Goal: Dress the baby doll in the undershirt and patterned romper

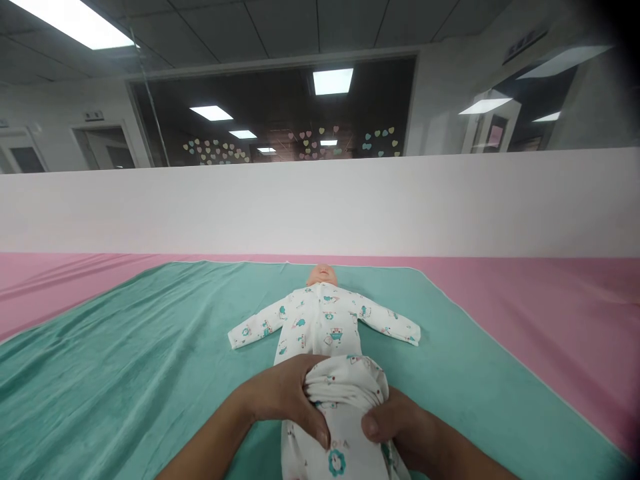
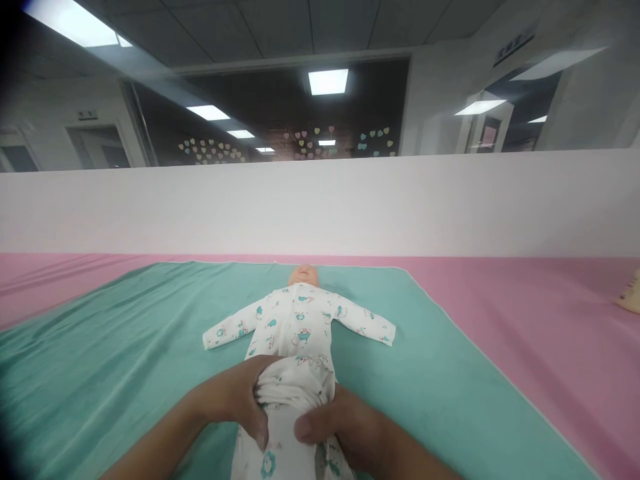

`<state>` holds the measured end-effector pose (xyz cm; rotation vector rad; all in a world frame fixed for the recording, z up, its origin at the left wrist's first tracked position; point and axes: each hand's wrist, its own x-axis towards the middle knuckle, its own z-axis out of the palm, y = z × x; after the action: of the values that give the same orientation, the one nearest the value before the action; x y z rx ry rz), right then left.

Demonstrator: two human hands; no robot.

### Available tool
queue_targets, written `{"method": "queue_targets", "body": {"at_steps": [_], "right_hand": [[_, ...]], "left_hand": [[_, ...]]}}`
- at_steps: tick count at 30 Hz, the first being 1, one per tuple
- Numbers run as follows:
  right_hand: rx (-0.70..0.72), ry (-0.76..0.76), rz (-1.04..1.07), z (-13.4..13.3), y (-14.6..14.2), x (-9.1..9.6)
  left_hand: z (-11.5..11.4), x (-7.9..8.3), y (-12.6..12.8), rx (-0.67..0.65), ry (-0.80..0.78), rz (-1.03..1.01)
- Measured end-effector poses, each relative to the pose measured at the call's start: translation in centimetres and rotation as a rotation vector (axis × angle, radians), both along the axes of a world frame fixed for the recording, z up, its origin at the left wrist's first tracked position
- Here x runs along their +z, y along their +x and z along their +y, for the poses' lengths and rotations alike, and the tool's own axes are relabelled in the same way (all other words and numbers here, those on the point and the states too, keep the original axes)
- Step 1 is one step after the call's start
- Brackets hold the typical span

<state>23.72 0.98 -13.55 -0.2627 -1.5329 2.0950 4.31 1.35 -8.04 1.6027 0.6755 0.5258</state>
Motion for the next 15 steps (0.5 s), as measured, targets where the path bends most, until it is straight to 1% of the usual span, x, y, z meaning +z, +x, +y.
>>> {"method": "queue_targets", "body": {"at_steps": [2, 3, 5, 7, 11, 13, 15], "right_hand": [[-0.023, -0.116, 0.042, 0.0, 0.0, -0.5], [-0.034, -0.178, 0.065, 0.0, -0.1, -0.6], [-0.051, -0.254, 0.104, -0.1, -0.3, -0.3], [-0.04, -0.288, 0.102, -0.3, -0.6, 0.2], [0.043, -0.271, -0.01, -0.3, -1.0, 1.1], [0.053, -0.252, -0.061, -0.1, -1.1, 1.2], [0.056, -0.234, -0.087, 0.0, -1.2, 1.3]], "left_hand": [[0.0, 0.0, 0.0, -0.018, -0.041, -0.039], [0.0, -0.1, 0.0, -0.023, -0.076, -0.077], [0.1, -0.4, 0.1, 0.0, -0.132, -0.165], [0.2, -1.1, 0.4, 0.098, -0.124, -0.236], [0.4, -2.6, 1.0, 0.37, -0.069, -0.325], [0.4, -3.1, 1.2, 0.462, -0.088, -0.382], [0.5, -3.4, 1.5, 0.523, -0.105, -0.427]]}}
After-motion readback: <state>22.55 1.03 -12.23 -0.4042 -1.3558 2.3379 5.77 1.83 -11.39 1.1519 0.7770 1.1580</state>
